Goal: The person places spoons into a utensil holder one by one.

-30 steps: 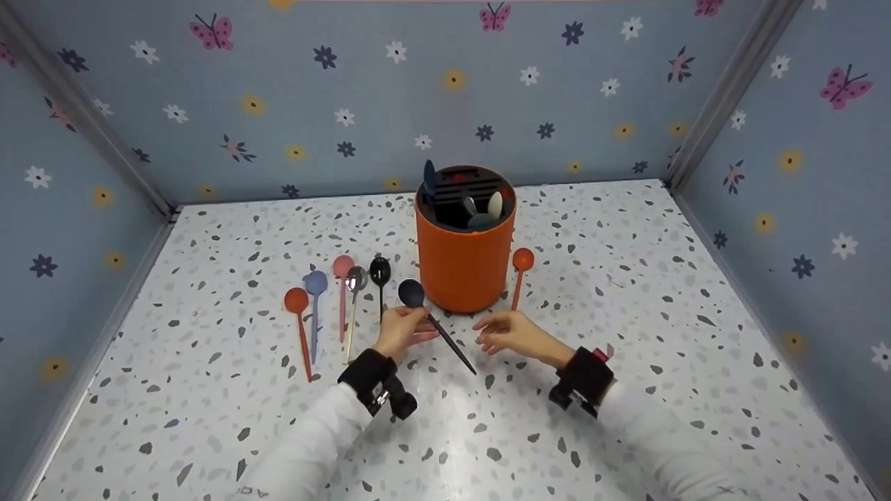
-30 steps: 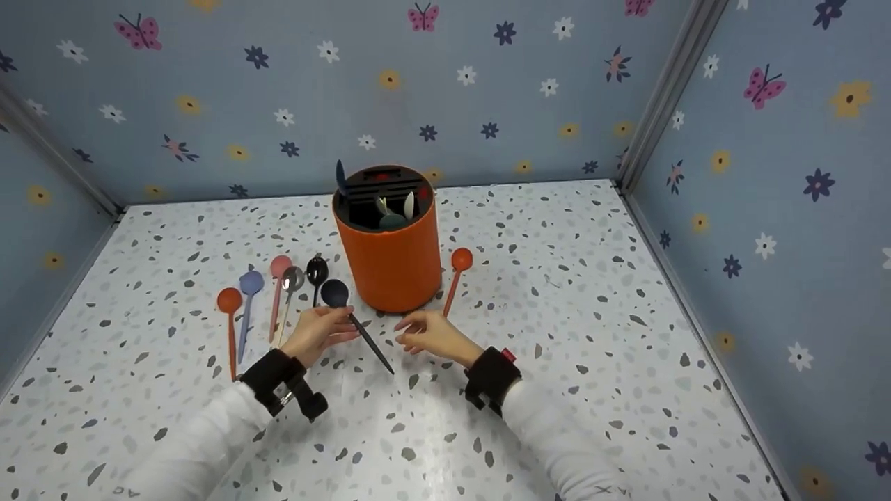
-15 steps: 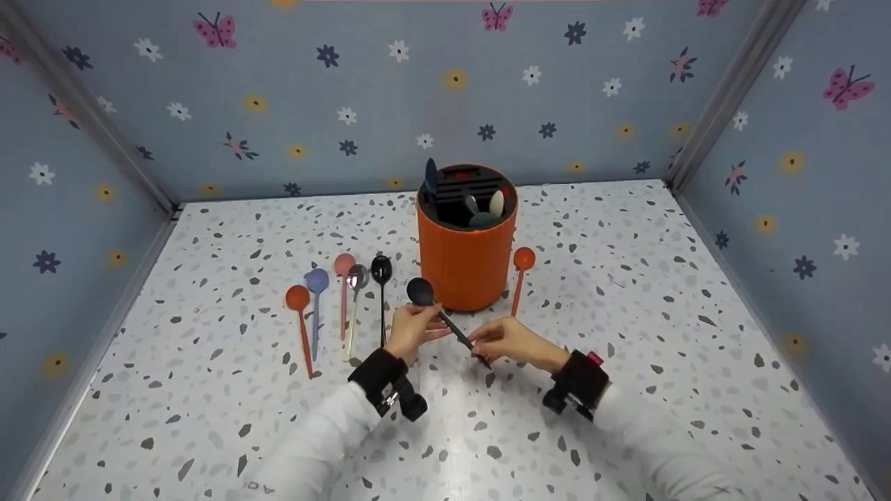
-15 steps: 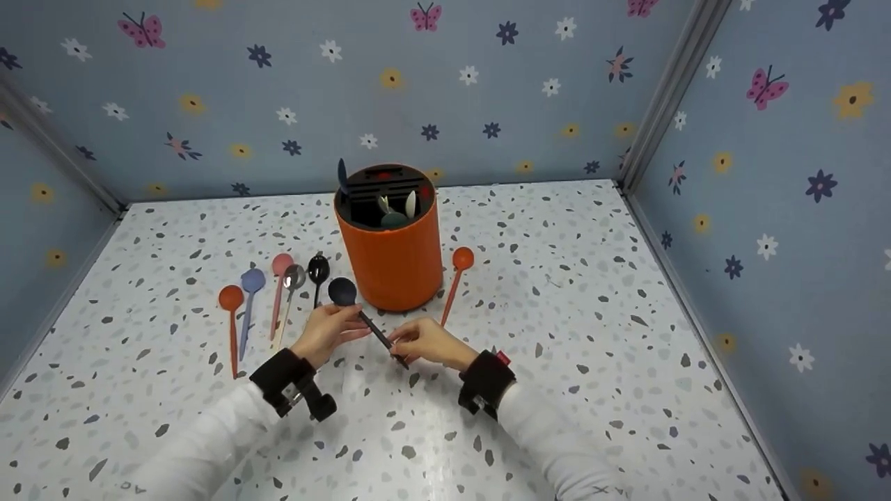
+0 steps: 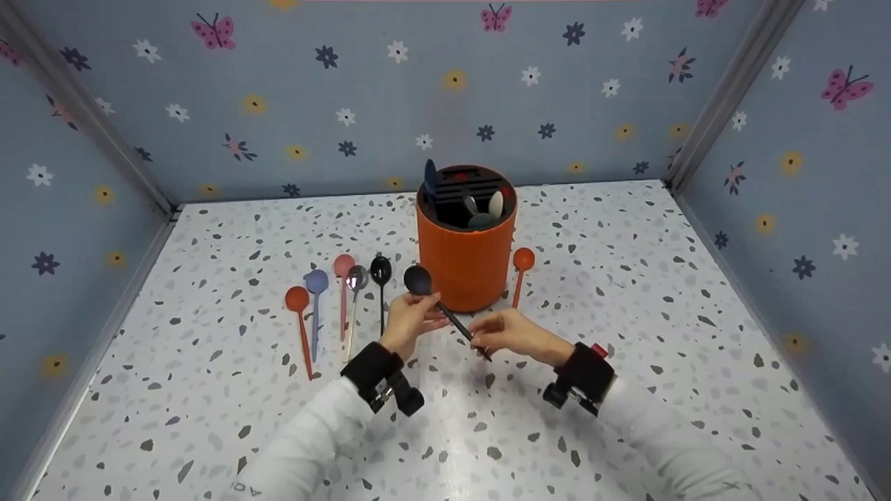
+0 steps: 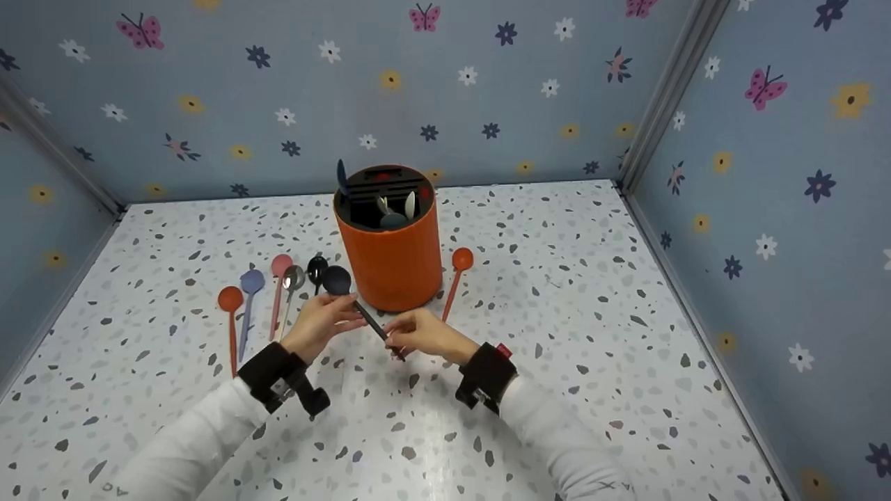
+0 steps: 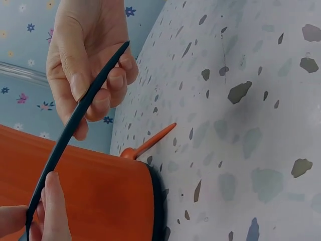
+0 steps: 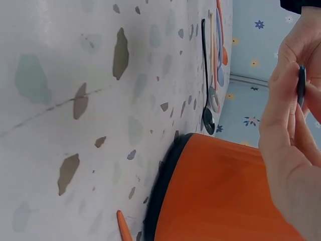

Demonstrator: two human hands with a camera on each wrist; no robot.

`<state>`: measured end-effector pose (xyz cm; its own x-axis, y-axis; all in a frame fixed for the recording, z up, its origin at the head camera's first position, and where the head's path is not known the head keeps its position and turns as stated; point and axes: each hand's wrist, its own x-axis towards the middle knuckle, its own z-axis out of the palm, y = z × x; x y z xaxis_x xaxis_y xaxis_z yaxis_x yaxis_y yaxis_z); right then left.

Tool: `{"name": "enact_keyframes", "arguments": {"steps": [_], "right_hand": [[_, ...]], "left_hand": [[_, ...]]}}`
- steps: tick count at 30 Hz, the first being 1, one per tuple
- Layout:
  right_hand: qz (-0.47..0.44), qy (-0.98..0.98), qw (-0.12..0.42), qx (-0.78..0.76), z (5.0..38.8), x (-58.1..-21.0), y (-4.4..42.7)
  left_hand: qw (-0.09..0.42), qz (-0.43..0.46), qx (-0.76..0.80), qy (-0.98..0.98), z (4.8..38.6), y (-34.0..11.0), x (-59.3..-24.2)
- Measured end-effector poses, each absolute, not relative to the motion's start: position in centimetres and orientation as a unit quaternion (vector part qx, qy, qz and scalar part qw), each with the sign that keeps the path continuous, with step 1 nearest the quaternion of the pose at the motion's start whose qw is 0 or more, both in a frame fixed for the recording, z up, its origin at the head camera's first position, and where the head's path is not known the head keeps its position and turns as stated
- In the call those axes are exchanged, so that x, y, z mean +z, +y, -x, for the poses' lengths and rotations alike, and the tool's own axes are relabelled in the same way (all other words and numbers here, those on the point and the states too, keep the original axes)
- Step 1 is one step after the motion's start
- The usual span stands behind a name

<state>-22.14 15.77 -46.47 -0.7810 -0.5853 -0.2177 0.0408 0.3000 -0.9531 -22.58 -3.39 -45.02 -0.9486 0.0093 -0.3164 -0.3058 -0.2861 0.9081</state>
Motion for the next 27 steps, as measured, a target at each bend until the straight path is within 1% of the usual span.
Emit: {"name": "enact_keyframes", "arguments": {"steps": [8, 17, 27], "right_hand": [[0.189, 0.761, 0.259, -0.564, 22.6, -43.9, 15.8], [0.191, 0.777, 0.236, -0.552, 23.4, -41.4, 15.8], [0.2, 0.779, 0.215, -0.554, 24.4, -39.3, 15.7]], "left_hand": [[0.082, 0.105, 0.791, 0.597, 23.0, -3.5, -42.4], [0.08, 0.113, 0.787, 0.601, 24.0, -3.5, -39.5], [0.075, 0.114, 0.779, 0.612, 25.3, -3.6, -37.3]]}}
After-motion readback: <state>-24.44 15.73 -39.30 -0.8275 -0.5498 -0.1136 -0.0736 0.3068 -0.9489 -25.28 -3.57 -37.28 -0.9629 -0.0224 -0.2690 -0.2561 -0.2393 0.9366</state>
